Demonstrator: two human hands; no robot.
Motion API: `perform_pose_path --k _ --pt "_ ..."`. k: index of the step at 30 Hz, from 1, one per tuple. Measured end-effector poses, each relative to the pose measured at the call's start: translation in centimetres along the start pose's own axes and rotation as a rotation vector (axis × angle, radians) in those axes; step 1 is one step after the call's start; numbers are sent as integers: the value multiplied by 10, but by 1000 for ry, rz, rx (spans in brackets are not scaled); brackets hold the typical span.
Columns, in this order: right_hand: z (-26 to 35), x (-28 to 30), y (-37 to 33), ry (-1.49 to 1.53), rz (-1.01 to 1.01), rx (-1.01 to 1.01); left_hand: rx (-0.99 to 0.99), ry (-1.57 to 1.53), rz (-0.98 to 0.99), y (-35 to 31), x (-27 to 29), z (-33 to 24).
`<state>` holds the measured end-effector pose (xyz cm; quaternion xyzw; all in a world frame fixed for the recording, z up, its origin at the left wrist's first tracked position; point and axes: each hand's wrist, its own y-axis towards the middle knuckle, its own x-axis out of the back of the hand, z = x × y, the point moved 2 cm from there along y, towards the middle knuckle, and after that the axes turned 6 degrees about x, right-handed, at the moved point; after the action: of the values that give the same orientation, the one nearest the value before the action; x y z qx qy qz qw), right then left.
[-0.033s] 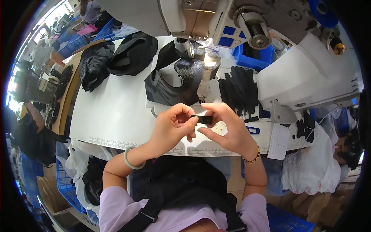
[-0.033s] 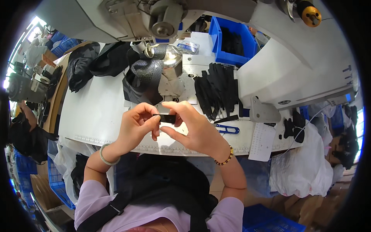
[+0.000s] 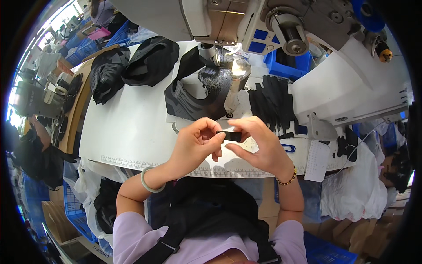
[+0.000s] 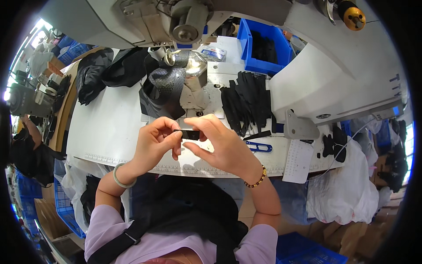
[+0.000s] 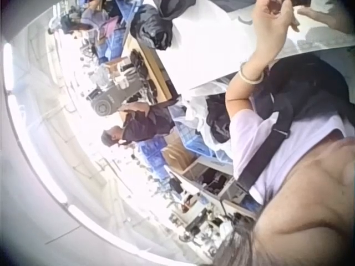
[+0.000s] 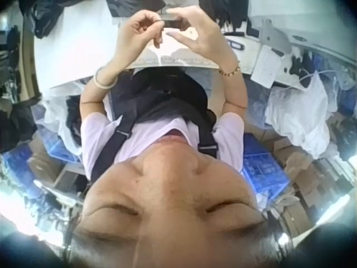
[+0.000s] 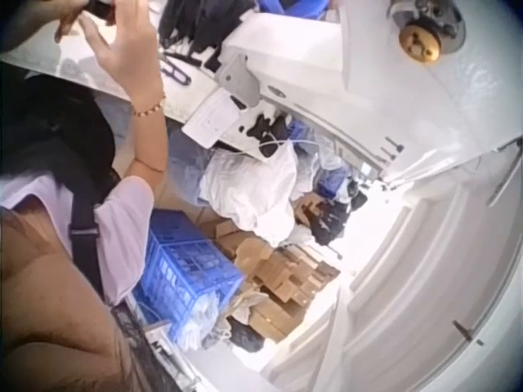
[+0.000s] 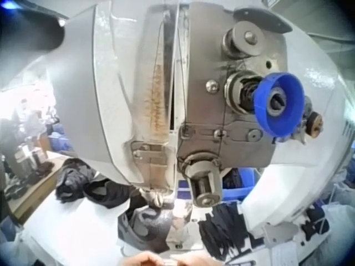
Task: Operating a specialized sewing machine to stitch together components of a shoe upper.
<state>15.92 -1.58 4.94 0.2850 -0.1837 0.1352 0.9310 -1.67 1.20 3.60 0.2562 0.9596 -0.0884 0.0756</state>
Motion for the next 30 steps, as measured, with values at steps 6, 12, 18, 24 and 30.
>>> perform_pose_path --k 6,12,18,24,30 --pt "-4 1 4 -345 15 205 19 -32 80 2 3 -3" --pt "-4 2 10 -412 -27 329 50 50 131 5 2 -18" --pt "6 -1 16 -135 -293 117 -134 68 -48 -6 18 -55" --pt "15 -14 61 690 -328 -352 -234 126 -202 23 35 -104" --pt "-17 -30 58 246 -568 -98 -116 176 -166 50 35 -84"
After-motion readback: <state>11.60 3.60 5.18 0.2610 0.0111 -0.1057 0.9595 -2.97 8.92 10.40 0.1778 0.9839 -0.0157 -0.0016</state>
